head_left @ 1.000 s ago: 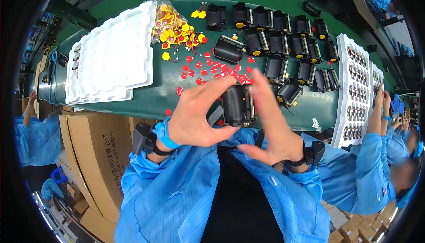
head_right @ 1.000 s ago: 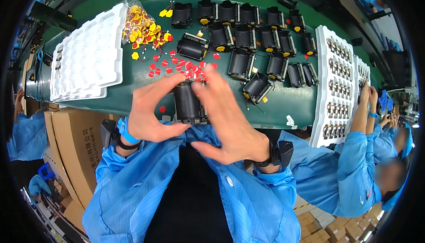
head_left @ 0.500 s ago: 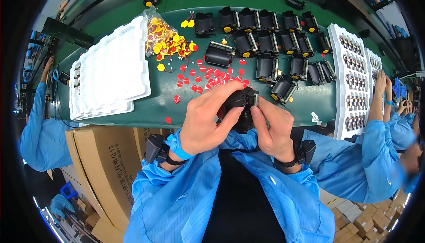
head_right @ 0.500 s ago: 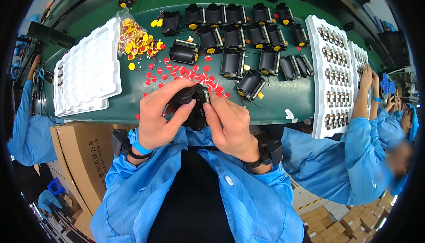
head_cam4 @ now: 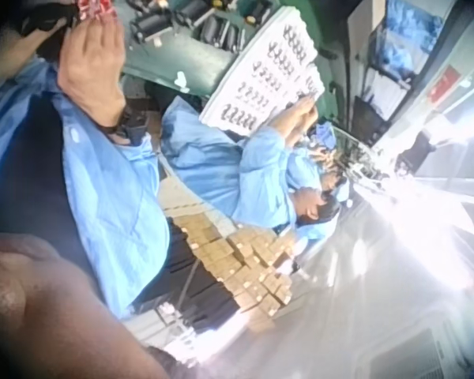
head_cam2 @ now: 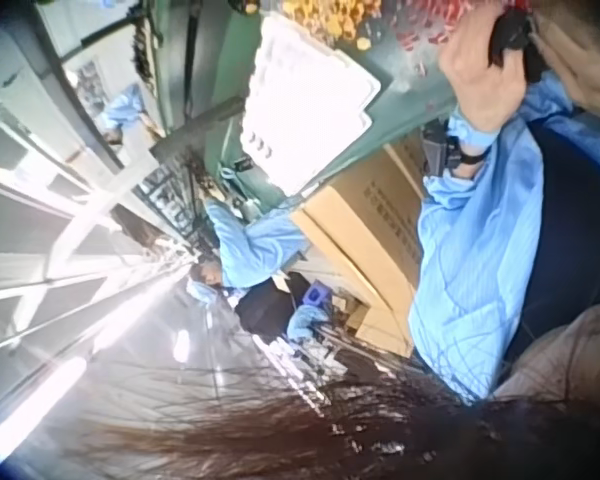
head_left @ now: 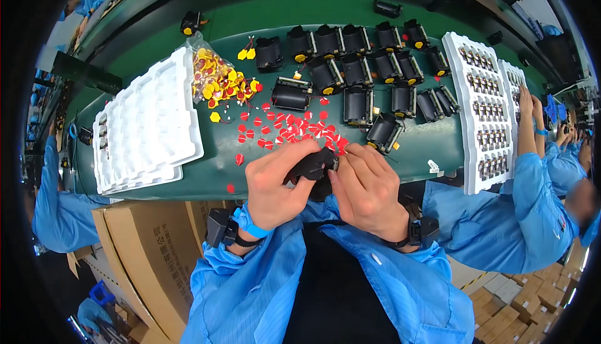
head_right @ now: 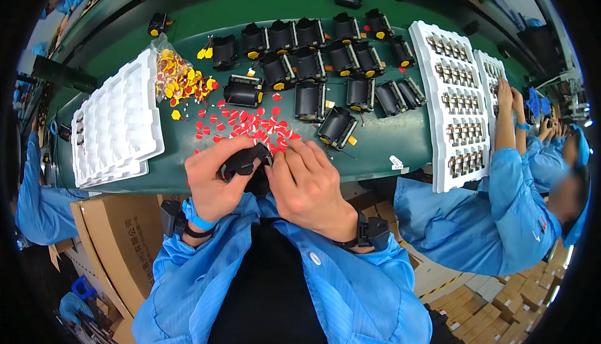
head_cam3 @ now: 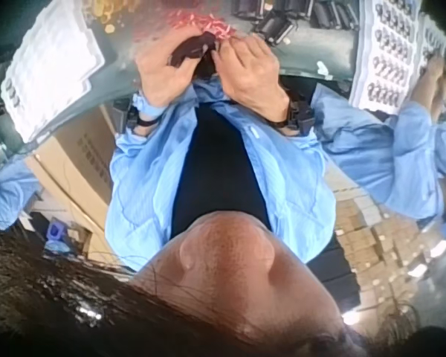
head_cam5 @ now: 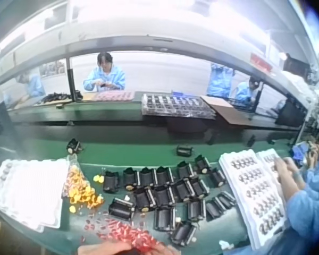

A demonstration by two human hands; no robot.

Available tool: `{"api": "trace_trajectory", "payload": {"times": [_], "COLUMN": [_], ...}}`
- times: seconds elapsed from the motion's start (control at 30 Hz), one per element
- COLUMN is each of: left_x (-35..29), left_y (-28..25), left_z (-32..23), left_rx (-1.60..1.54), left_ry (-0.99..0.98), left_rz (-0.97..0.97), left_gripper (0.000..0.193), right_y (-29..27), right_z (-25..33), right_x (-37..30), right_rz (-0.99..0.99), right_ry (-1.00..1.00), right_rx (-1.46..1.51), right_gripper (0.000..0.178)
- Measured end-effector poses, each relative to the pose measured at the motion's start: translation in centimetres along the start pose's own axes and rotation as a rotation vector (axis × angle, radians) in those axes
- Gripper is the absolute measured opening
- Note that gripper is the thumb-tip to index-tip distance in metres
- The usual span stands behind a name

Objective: Assembling small plastic and electronic parts by inserting color-coded components into black plastic housings on a production line.

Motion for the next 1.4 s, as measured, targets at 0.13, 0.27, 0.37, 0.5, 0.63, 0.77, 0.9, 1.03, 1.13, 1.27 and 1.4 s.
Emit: {"api": "trace_trajectory", "payload": {"times": [0.13, 0.27, 0.37, 0.5, 0.63, 0.77, 0.9, 1.03, 1.13, 1.27, 1.4], "left_x": [-0.4, -0.3, -0.7, -0.9, -1.0, -0.7, -0.5, 0.4, 1.1, 0.7, 0.3], "left_y": [0.0, -0.2, 0.0, -0.5, -0.6, -1.2, -1.2, -1.5, -1.5, -1.6, -2.3], "left_z": [-0.9, -1.6, -1.3, -0.9, -0.5, 0.3, 0.3, 0.0, 0.8, 1.7, 1.4], "left_rx": [0.094, 0.109, 0.058, -0.093, -0.117, -0.194, -0.329, -0.258, -0.356, -0.548, -0.354], "left_ry": [0.070, 0.102, -0.010, 0.040, 0.002, -0.115, -0.142, -0.125, -0.252, -0.304, -0.281], "left_rz": [-0.072, -0.034, 0.067, 0.120, 0.168, 0.196, 0.250, 0.236, 0.236, 0.191, 0.224], "left_gripper": [0.026, 0.027, 0.030, 0.042, 0.045, 0.046, 0.044, 0.040, 0.032, 0.030, 0.030], "right_y": [-0.2, -0.5, -0.9, -0.5, 0.3, 0.5, 0.0, 0.9, 0.9, 0.9, 0.4], "right_z": [0.1, 0.6, 1.0, 0.3, -0.2, -0.6, -1.0, 0.0, 0.0, -0.7, 0.2], "right_x": [0.0, -0.6, -0.5, -0.2, -0.1, 0.2, 0.3, 0.7, 1.4, 1.2, 1.5], "right_rz": [-0.006, -0.058, -0.114, -0.068, -0.030, 0.050, 0.162, 0.106, 0.193, 0.182, 0.214], "right_ry": [-0.058, 0.010, 0.038, 0.090, 0.131, 0.232, 0.375, 0.298, 0.406, 0.633, 0.436], "right_rx": [-0.036, 0.100, 0.130, 0.218, 0.277, 0.465, 0.660, 0.516, 0.528, 0.928, 0.659], "right_gripper": [0.027, 0.024, 0.021, 0.019, 0.016, 0.009, 0.009, 0.011, 0.010, 0.012, 0.008]}}
Point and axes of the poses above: each hand's wrist, its own x-axis towards the middle knuckle, its own y-axis out of the palm, z = x × y, the point moved 2 cm from there along x, towards the middle knuckle, and after that the axes turned 4 degrees about -z, right-handed, at the moved point
